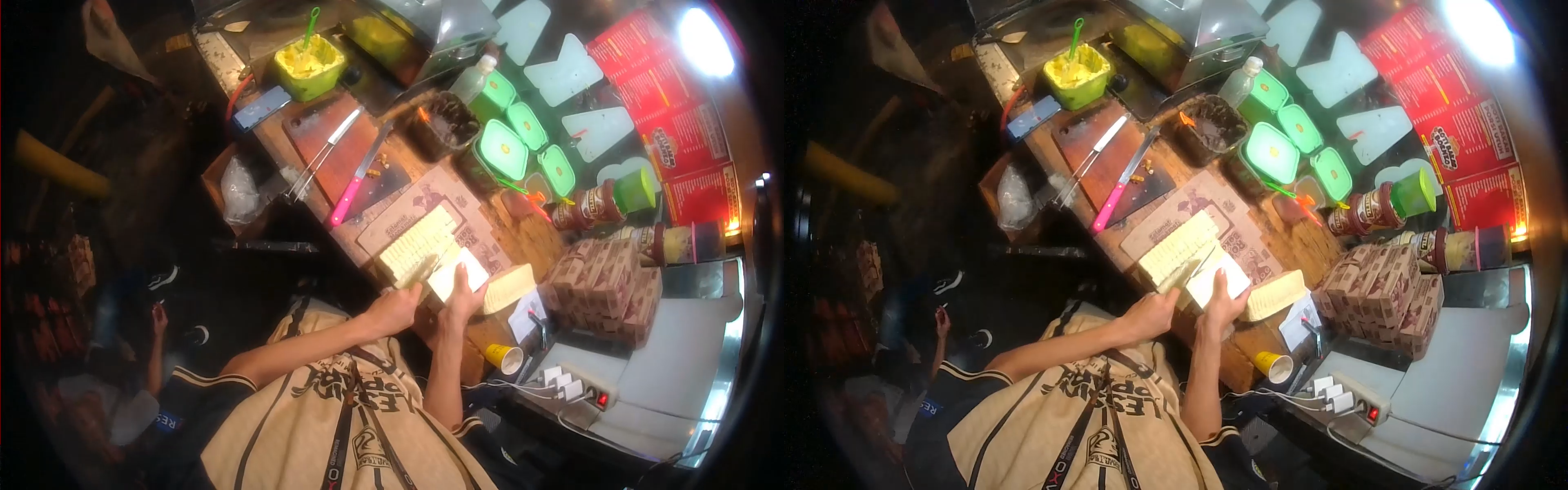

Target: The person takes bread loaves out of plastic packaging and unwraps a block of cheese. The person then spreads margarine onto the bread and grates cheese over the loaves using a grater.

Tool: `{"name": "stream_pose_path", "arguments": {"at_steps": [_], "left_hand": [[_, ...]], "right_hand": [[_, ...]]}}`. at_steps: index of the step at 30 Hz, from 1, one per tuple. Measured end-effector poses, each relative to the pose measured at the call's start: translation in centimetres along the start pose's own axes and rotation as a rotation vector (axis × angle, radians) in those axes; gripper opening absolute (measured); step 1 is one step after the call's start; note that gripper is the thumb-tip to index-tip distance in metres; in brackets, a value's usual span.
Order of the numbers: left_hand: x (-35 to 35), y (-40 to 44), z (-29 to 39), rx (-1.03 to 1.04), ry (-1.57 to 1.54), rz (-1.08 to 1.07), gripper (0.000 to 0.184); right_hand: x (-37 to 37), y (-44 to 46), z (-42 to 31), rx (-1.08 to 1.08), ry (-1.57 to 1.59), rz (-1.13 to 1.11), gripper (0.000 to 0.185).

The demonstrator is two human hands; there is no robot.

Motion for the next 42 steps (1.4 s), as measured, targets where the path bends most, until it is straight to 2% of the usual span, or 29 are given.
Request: {"name": "stream_pose_path", "arguments": {"at_steps": [2, 3, 4, 6, 8, 9, 14, 16, 19, 22, 25, 28, 30, 32, 34, 35, 36, 37, 39, 40, 41, 42], "left_hand": [[0.0, -0.6, 0.4, 0.036, 0.011, -0.012, 0.011], [0.3, -1.0, 0.6, 0.022, -0.003, -0.032, 0.011], [0.5, -1.1, 0.8, 0.016, -0.015, -0.047, 0.011], [0.3, -0.6, 0.8, 0.007, 0.019, -0.06, 0.012], [-0.2, -0.2, 0.6, 0.007, 0.027, -0.014, 0.014], [-0.1, -0.2, 0.5, 0.013, 0.021, -0.013, 0.014], [1.7, -1.4, 0.1, 0.049, -0.013, -0.051, 0.015], [1.3, -1.6, 0.5, 0.025, 0.002, -0.065, 0.013], [0.5, -0.2, 0.0, 0.003, 0.021, -0.02, 0.011], [0.5, -0.5, 0.3, 0.035, 0.035, -0.035, 0.011], [1.5, -1.4, 0.3, 0.04, 0.032, -0.041, 0.012], [0.5, -0.2, 0.5, 0.026, 0.04, -0.04, 0.012], [0.3, 0.1, 0.5, -0.001, 0.052, -0.024, 0.012], [0.0, 0.0, 0.7, 0.021, 0.039, -0.036, 0.013], [0.3, -0.6, 0.6, 0.032, 0.03, -0.05, 0.013], [0.7, -0.7, 0.5, 0.036, 0.027, -0.052, 0.013], [1.0, -0.7, 0.5, 0.043, 0.022, -0.051, 0.013], [1.0, -1.2, 0.8, 0.05, 0.013, -0.055, 0.013], [0.5, -1.2, 1.0, 0.067, 0.002, -0.031, 0.013], [0.4, -0.7, 0.8, 0.056, 0.008, -0.021, 0.013], [0.6, -0.4, 0.5, 0.04, 0.01, -0.014, 0.013], [0.5, -0.1, 0.3, 0.024, 0.013, -0.009, 0.013]], "right_hand": [[-0.5, 1.9, 1.6, 0.003, 0.055, -0.011, 0.047], [0.1, 1.8, 0.5, 0.05, 0.01, 0.135, 0.047], [0.4, 2.5, 0.5, -0.024, -0.001, 0.162, 0.048], [0.0, 1.6, 0.7, 0.016, 0.051, 0.211, 0.048], [-0.7, 0.0, 1.5, -0.019, 0.022, 0.039, 0.05], [-0.9, -1.0, 1.5, 0.038, -0.042, -0.007, 0.054], [0.0, 3.3, 2.2, 0.02, 0.024, 0.259, 0.046], [-0.4, 3.9, 2.7, -0.004, 0.058, 0.186, 0.045], [-1.0, -0.9, 1.4, 0.069, -0.01, 0.04, 0.041], [-0.8, -0.7, 1.0, 0.079, 0.04, 0.064, 0.041], [0.1, 4.0, 3.8, 0.076, 0.037, 0.229, 0.042], [0.1, 1.8, 2.1, 0.048, 0.092, 0.145, 0.044], [-0.7, -1.1, 1.6, 0.02, -0.007, 0.044, 0.047], [-1.2, -1.0, 2.5, 0.096, 0.028, 0.017, 0.047], [0.1, 0.4, 1.9, 0.095, 0.065, 0.149, 0.047], [0.4, 3.1, 3.6, 0.093, 0.07, 0.132, 0.052], [-0.1, 5.2, 5.2, 0.043, 0.02, 0.269, 0.054], [-0.3, 4.6, 4.3, 0.059, 0.007, 0.306, 0.054], [0.6, 2.8, 2.1, 0.051, 0.05, 0.222, 0.051], [0.0, 1.4, 1.6, 0.031, 0.09, 0.11, 0.049], [-0.3, -0.7, 1.0, 0.083, -0.001, 0.089, 0.049], [-0.8, -1.6, 1.5, 0.035, 0.003, 0.021, 0.045]]}}
Point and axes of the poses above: each hand's wrist, its own y-axis towards the middle knuckle, its own x-axis out of the palm, z = x × y, the point moved 7 cm from there along y, towards the middle knuckle, and after that the axes turned 14 degrees about z, right-handed, at the moved point
